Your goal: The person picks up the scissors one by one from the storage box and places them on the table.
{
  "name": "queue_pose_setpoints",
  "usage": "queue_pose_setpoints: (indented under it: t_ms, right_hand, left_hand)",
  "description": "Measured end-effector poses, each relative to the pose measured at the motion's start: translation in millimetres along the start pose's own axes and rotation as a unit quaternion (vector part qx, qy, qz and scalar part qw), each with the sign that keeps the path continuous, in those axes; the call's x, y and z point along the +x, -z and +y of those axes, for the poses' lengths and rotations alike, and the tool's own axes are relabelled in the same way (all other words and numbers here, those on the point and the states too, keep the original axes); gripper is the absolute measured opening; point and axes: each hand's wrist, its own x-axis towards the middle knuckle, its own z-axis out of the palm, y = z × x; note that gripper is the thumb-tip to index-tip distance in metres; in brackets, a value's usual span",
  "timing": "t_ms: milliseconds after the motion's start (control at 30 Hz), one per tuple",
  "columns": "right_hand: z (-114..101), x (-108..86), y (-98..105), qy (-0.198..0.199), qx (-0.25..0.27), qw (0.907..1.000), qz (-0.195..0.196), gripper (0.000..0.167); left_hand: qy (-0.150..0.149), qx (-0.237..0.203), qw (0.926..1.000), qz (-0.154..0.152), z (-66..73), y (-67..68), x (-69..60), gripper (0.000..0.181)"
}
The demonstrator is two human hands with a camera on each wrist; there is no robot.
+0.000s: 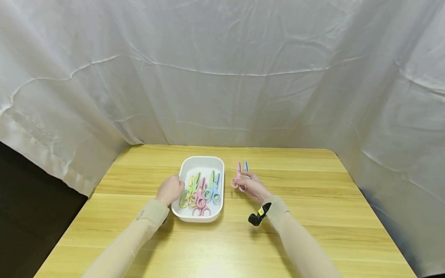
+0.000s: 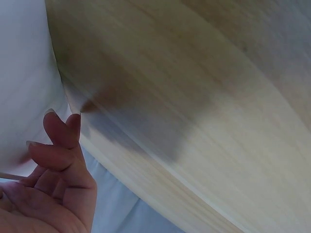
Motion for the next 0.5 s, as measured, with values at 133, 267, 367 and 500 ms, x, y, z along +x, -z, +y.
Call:
queue_pose_setpoints:
  t_ms: [133, 267, 367, 500]
  right_hand:
    - [1, -2.3, 6, 0.0, -0.001, 1.0, 0.005, 0.064]
    - [1, -5.4, 12, -0.004, -0.009, 0.9999, 0.008, 0.066]
    - [1, -6.5, 17, -0.01, -0.02, 0.9996, 0.015, 0.069]
    - [0, -7.1, 23, -0.014, -0.039, 0.9988, 0.027, 0.07]
  left_hand:
    - [0.003, -0.003, 1.0, -0.002, -0.2, -0.3, 0.4, 0.046]
    - [0.004, -0.005, 1.0, -0.004, -0.8, -0.9, 0.9, 0.045]
    - [0.002, -0.001, 1.0, -0.002, -1.1, -0.9, 1.1, 0.046]
    - [0.0, 0.005, 1.0, 0.002, -1.5, -0.7, 1.0, 0.047]
